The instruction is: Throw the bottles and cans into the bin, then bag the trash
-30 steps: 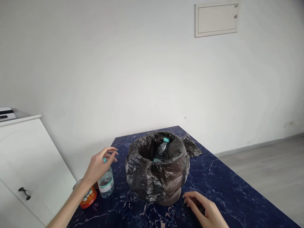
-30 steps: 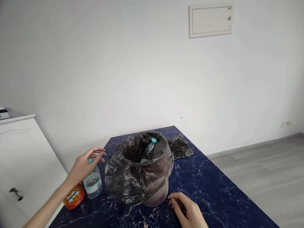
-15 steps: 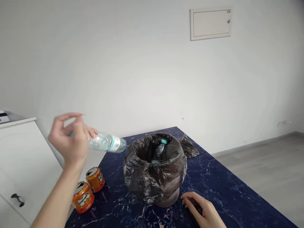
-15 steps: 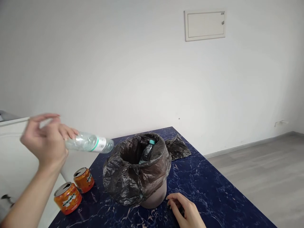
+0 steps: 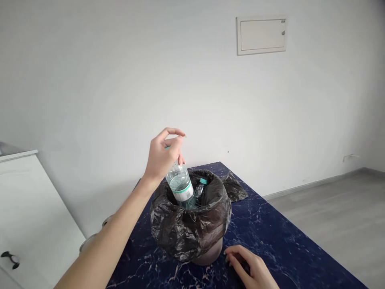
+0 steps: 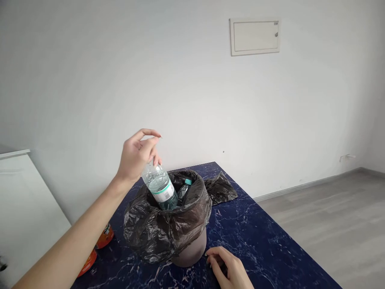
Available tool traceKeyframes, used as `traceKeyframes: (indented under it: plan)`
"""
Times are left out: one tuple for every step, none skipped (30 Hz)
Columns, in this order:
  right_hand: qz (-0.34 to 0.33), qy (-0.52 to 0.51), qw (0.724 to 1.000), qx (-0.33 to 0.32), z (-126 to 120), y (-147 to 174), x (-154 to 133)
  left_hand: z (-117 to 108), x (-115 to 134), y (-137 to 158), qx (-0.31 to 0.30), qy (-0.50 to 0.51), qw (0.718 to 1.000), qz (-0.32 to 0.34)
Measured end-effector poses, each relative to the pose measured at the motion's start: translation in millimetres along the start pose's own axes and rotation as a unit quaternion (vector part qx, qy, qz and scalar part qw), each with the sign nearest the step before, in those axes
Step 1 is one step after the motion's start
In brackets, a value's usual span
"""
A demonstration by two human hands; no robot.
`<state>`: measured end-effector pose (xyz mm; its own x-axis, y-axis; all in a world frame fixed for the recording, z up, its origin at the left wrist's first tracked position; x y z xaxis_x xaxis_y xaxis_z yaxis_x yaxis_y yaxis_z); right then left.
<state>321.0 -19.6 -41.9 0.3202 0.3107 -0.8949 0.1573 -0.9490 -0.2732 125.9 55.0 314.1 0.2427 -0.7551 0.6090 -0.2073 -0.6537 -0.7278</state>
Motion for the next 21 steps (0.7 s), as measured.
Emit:
traceKeyframes:
  plan:
    - [-0.002, 0.002, 1.000, -0.004, 0, 0, 2, 3, -5, -1, -0.024, -0.010, 0.999, -0.024]
    - [-0.003, 0.003, 1.000, -0.008, 0, 0, 3, 7, -10, -2, -0.049, -0.019, 0.998, -0.044]
    - [-0.001, 0.004, 1.000, -0.011, 1, 0, 5, 10, -14, -3, -0.074, -0.027, 0.995, -0.059]
    - [0.002, 0.004, 1.000, -0.013, 1, 0, 6, 13, -18, -3, -0.095, -0.034, 0.992, -0.070]
    - [0.006, 0.005, 1.000, -0.014, 1, 0, 6, 16, -21, -3, -0.111, -0.040, 0.990, -0.077]
    - [0.009, 0.005, 1.000, -0.015, 1, 0, 7, 19, -24, -2, -0.126, -0.048, 0.987, -0.084]
    - [0.012, 0.005, 1.000, -0.015, 1, 0, 7, 21, -27, -1, -0.138, -0.056, 0.985, -0.089]
    - [0.013, 0.003, 1.000, -0.015, 1, 1, 6, 24, -30, 0, -0.148, -0.065, 0.982, -0.094]
    - [0.015, 0.001, 1.000, -0.016, 1, 0, 6, 26, -32, 2, -0.157, -0.073, 0.980, -0.098]
    - [0.017, -0.001, 1.000, -0.015, 1, 0, 5, 28, -34, 3, -0.164, -0.080, 0.978, -0.102]
    - [0.022, -0.003, 1.000, -0.015, 1, 0, 4, 30, -36, 5, -0.170, -0.088, 0.976, -0.105]
    - [0.026, -0.005, 1.000, -0.014, 1, 0, 3, 31, -38, 6, -0.175, -0.095, 0.974, -0.107]
    - [0.031, -0.005, 0.999, -0.013, 1, 0, 2, 32, -40, 8, -0.179, -0.103, 0.972, -0.109]
    - [0.034, -0.005, 0.999, -0.013, 1, 0, 2, 32, -43, 9, -0.181, -0.110, 0.971, -0.110]
    - [0.034, -0.004, 0.999, -0.013, 1, 1, 2, 32, -46, 10, -0.183, -0.117, 0.970, -0.111]
    - [0.032, -0.002, 0.999, -0.015, 1, 1, 3, 31, -49, 12, -0.184, -0.124, 0.969, -0.111]
    - [0.030, 0.000, 0.999, -0.016, 1, 2, 4, 30, -53, 14, -0.185, -0.131, 0.968, -0.112]
    - [0.029, 0.002, 0.999, -0.020, 2, 2, 5, 29, -57, 15, -0.185, -0.138, 0.966, -0.114]
    - [0.028, 0.002, 0.999, -0.024, 2, 2, 6, 27, -61, 17, -0.184, -0.145, 0.965, -0.117]
    - [0.030, 0.002, 0.999, -0.027, 2, 2, 6, 25, -65, 18, -0.184, -0.151, 0.964, -0.120]
    - [0.036, 0.002, 0.999, -0.032, 2, 2, 7, 22, -68, 20, -0.182, -0.157, 0.963, -0.123]
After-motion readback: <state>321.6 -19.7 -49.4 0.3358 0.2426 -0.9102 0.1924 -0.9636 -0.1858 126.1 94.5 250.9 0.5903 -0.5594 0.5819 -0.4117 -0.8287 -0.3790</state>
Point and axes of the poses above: each hand's wrist, its own y-axis away from the middle knuckle, its own z-axis out of the palm, x = y × z, the point moved 2 cm from there along -y, towards the middle knuckle, and after that the axes turned 1 degree about z, right-handed, at the moved point
